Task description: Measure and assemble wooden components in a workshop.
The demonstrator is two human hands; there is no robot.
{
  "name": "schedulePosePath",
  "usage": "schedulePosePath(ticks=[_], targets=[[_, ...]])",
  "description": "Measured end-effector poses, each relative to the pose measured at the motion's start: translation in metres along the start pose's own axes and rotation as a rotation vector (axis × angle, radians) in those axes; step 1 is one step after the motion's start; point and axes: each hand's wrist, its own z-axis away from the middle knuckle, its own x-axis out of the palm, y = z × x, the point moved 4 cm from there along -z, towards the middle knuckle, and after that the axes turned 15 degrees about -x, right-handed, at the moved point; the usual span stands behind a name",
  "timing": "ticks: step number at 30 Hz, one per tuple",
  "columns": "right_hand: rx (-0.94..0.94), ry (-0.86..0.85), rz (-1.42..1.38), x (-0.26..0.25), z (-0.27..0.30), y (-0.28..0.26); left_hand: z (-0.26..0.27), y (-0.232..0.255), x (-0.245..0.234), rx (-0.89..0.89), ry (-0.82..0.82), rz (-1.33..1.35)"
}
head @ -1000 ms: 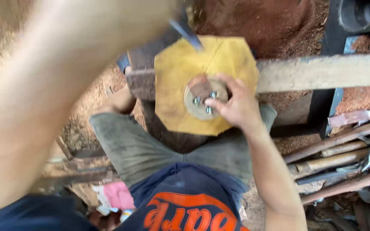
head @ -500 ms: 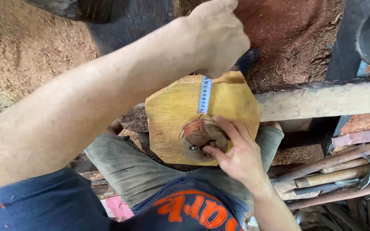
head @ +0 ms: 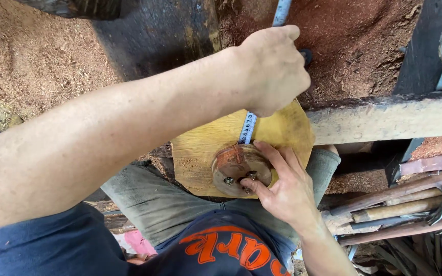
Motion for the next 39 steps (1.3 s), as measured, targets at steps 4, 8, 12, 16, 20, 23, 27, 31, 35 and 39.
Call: schedulePosePath(ticks=[4, 8, 12, 16, 20, 23, 27, 31, 35, 39], targets=[[-0.008, 0.0, 0.001, -0.001, -0.001, 0.0, 0.001, 0.002, 0.002, 0.009, 0.097, -0.017], [-0.019, 0.001, 0.007, 0.0, -0.001, 0.0, 0.003, -0.002, 0.01, -0.004, 0.129, -0.006], [-0.051, 0.019, 0.007, -0.001, -0.001, -0.001, 0.002, -0.005, 0.015, 0.004, 0.196, 0.024], [-0.051, 0.025, 0.003, -0.001, -0.002, -0.001, 0.0, -0.003, 0.014, 0.007, 0.217, 0.054], [-0.053, 0.026, 0.0, -0.001, -0.001, -0.001, -0.003, -0.003, 0.014, 0.01, 0.234, 0.055], [-0.057, 0.03, -0.005, -0.001, -0.001, -0.002, -0.003, 0.0, 0.011, 0.001, 0.245, 0.054], [-0.052, 0.032, -0.009, -0.001, -0.001, 0.0, -0.004, 0.003, 0.01, -0.021, 0.23, 0.015], [-0.066, 0.029, -0.006, 0.0, 0.0, 0.001, -0.003, 0.004, 0.012, -0.026, 0.272, -0.003], [-0.075, 0.035, 0.001, -0.001, -0.001, 0.001, -0.006, 0.003, 0.017, -0.025, 0.299, -0.002], [-0.102, 0.043, 0.042, 0.001, 0.001, 0.0, 0.006, -0.003, 0.019, -0.074, 0.486, 0.062]])
